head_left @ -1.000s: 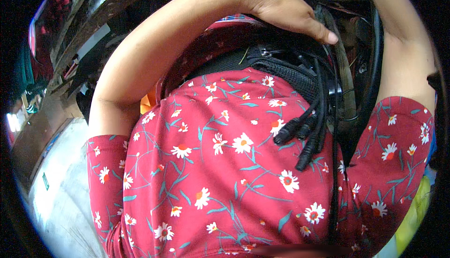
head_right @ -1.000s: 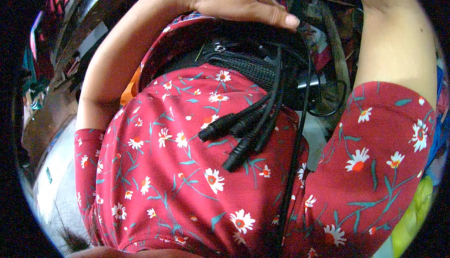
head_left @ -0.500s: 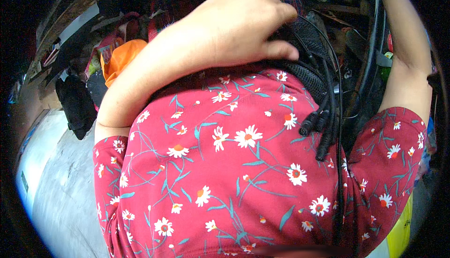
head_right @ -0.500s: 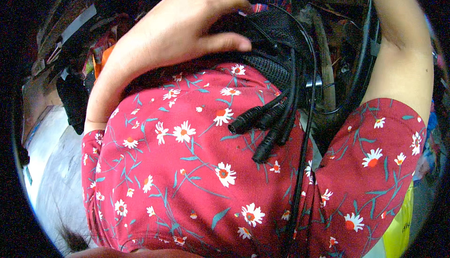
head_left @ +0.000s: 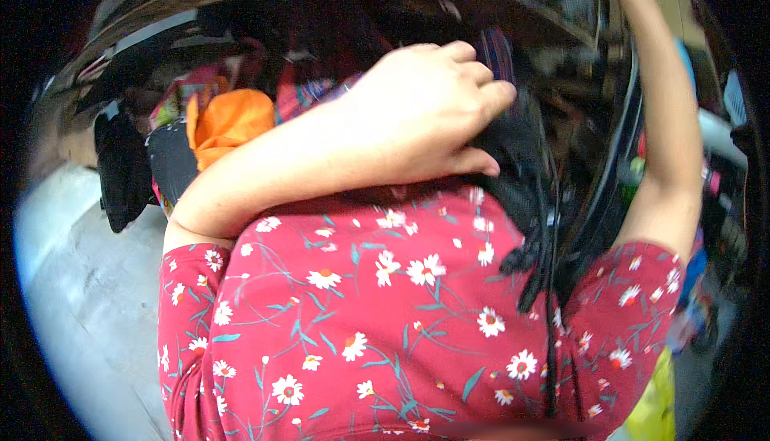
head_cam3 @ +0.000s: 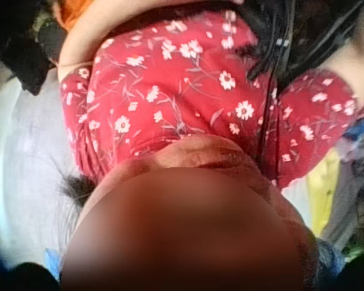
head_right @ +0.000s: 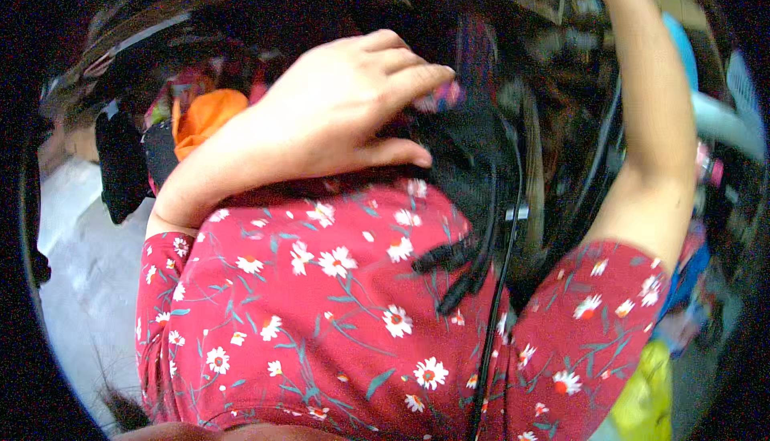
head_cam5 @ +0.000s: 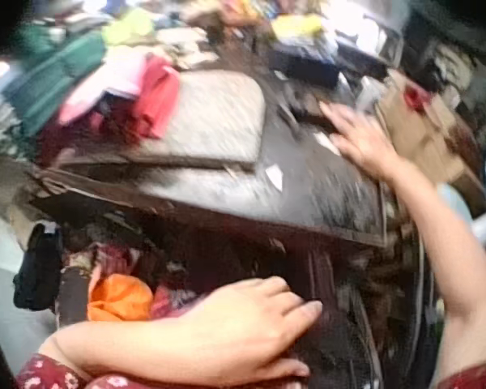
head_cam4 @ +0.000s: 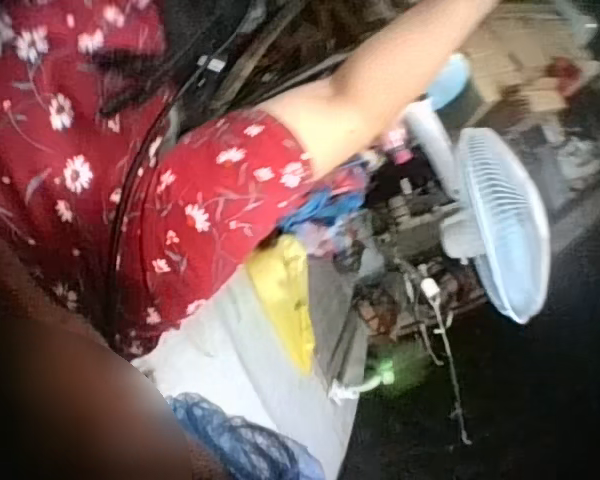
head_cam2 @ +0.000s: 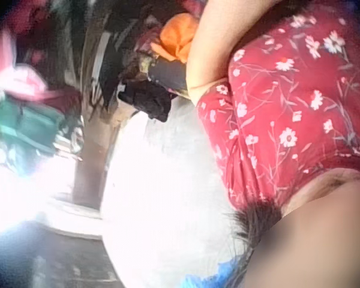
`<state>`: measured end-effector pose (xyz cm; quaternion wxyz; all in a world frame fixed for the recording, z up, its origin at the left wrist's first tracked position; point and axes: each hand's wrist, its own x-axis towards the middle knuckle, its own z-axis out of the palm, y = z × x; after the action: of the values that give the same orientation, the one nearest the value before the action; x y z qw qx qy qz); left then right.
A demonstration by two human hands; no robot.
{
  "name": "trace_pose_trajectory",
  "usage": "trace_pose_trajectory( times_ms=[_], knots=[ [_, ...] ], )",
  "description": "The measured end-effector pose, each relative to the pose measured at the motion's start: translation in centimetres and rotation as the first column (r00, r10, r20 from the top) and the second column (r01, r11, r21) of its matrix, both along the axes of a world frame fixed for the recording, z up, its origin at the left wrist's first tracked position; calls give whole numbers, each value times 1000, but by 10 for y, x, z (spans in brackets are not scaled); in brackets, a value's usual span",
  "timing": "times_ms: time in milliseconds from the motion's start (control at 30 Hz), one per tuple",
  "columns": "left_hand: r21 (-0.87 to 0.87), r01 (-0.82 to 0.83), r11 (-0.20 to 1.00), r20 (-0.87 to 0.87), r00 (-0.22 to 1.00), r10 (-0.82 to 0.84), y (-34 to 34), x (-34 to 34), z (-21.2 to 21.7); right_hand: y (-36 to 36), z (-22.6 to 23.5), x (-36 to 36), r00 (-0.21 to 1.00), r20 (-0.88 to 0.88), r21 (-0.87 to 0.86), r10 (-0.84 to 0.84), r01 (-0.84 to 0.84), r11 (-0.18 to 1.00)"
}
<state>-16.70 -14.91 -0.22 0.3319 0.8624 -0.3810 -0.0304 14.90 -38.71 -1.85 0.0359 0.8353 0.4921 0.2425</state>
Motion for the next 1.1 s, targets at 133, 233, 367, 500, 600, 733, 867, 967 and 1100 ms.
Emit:
trace_pose_trajectory(
  times_ms=[133, 233, 367, 500, 600, 733, 867, 967, 1100],
  knots=[
    [59, -130, 990, 147, 982, 121, 34, 31, 16, 19, 6, -10, 966, -234, 65, -113, 131, 989],
    [98, -161, 982, 199, 970, 140, 49, 50, 19, 40, 5, -21, 944, -246, 67, -220, 243, 968],
    [4, -351, 936, 526, 797, 297, 69, 78, 12, 65, -5, -28, 944, -12, 128, -329, 327, 936],
    [-37, -605, 795, 617, 612, 494, 85, 97, -15, 71, -9, -32, 929, -37, 183, -367, 367, 912],
    [9, -646, 763, 589, 621, 518, 96, 101, -35, 72, -6, -31, 956, -13, 212, -292, 288, 934],
    [-42, -664, 746, 656, 545, 522, 94, 95, -40, 74, -3, -30, 955, -169, 233, -245, 280, 931],
    [-4, -590, 807, 530, 683, 502, 107, 53, -24, 70, -2, -23, 938, -189, 113, -291, 315, 942],
    [-142, -632, 761, 645, 525, 556, 146, 4, -14, 64, -7, -16, 914, -161, 83, -373, 389, 917],
    [122, -932, 341, 535, 351, 768, 223, -78, -22, 57, -12, -6, 943, -133, 104, -305, 319, 942]
  ],
)
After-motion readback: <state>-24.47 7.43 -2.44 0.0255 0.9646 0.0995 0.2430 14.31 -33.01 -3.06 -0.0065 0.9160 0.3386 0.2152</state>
